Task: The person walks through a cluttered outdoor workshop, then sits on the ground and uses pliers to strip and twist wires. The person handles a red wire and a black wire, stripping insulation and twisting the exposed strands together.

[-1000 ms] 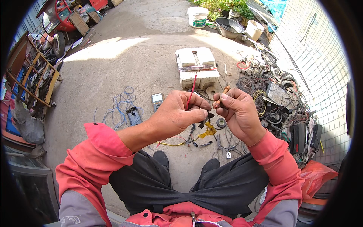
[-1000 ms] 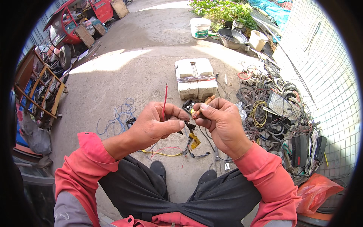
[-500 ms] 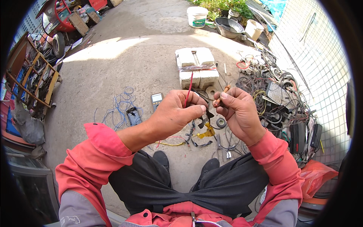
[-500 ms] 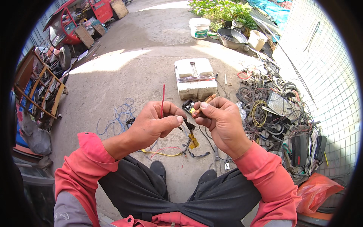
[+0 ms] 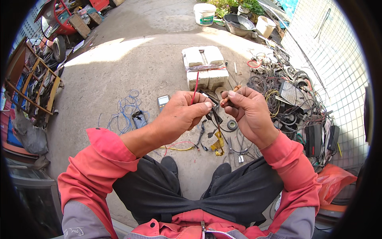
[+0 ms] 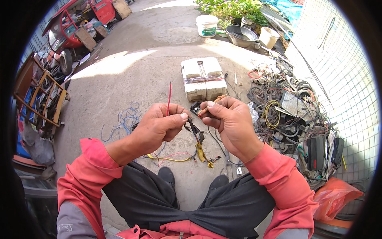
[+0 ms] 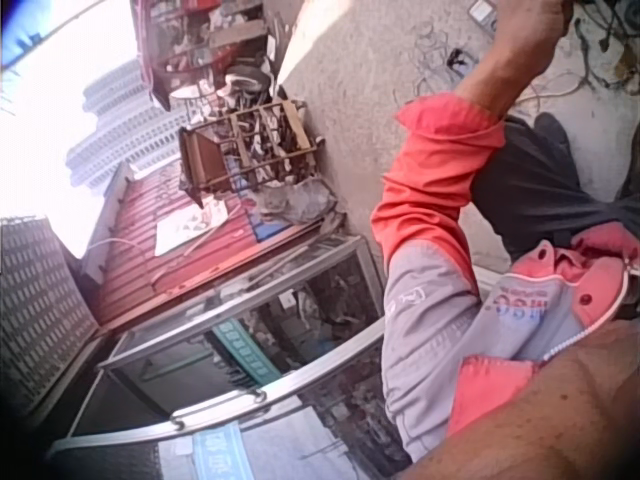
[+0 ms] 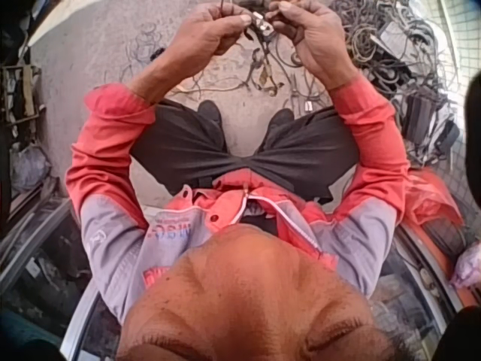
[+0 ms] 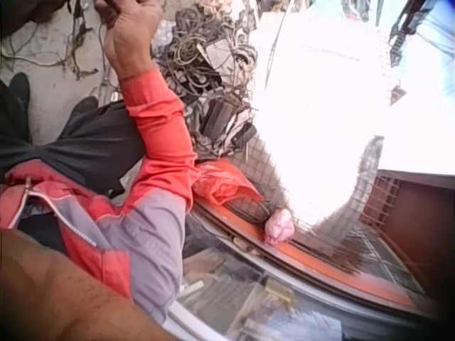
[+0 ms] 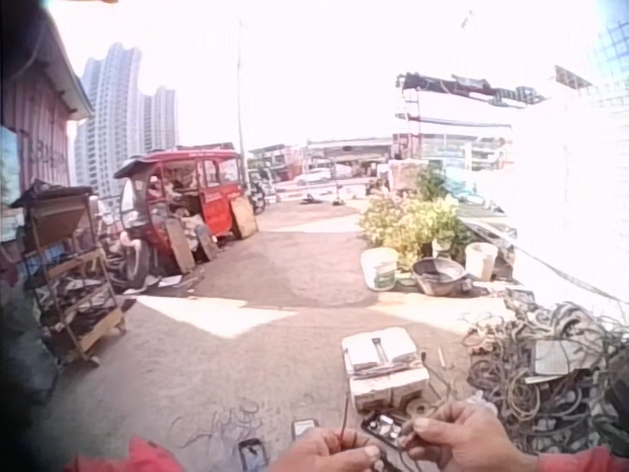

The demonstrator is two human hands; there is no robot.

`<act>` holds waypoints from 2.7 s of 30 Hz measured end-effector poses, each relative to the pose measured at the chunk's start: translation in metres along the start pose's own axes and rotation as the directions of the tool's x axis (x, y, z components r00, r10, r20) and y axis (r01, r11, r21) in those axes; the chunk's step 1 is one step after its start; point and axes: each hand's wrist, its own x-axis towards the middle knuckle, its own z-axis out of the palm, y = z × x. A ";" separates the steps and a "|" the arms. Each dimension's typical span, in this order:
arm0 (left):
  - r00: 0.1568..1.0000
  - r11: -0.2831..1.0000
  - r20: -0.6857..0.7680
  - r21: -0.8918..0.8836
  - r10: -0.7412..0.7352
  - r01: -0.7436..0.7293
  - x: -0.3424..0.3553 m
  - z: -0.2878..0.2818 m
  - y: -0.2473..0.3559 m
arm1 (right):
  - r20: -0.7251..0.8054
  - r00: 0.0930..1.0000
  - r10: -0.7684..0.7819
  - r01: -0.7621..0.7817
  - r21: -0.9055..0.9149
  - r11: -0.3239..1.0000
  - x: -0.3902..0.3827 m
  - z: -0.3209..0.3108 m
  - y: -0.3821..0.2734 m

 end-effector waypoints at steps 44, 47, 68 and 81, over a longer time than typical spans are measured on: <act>0.991 0.973 0.038 0.185 0.130 -0.135 -0.002 -0.001 0.000 | 0.056 0.997 -0.048 0.049 -0.018 0.999 0.000 -0.002 -0.003; 0.991 0.974 0.038 0.185 0.129 -0.134 -0.003 0.000 0.001 | 0.049 0.998 -0.036 0.038 -0.033 0.999 -0.001 0.000 -0.005; 0.993 0.975 0.020 0.189 0.119 -0.121 -0.005 0.002 0.005 | -0.054 0.998 0.029 -0.034 -0.091 0.995 -0.002 0.001 -0.004; 0.990 0.967 0.039 0.211 0.134 -0.140 -0.004 0.002 0.003 | -0.039 0.995 -0.095 0.085 -0.207 0.975 -0.002 0.003 -0.003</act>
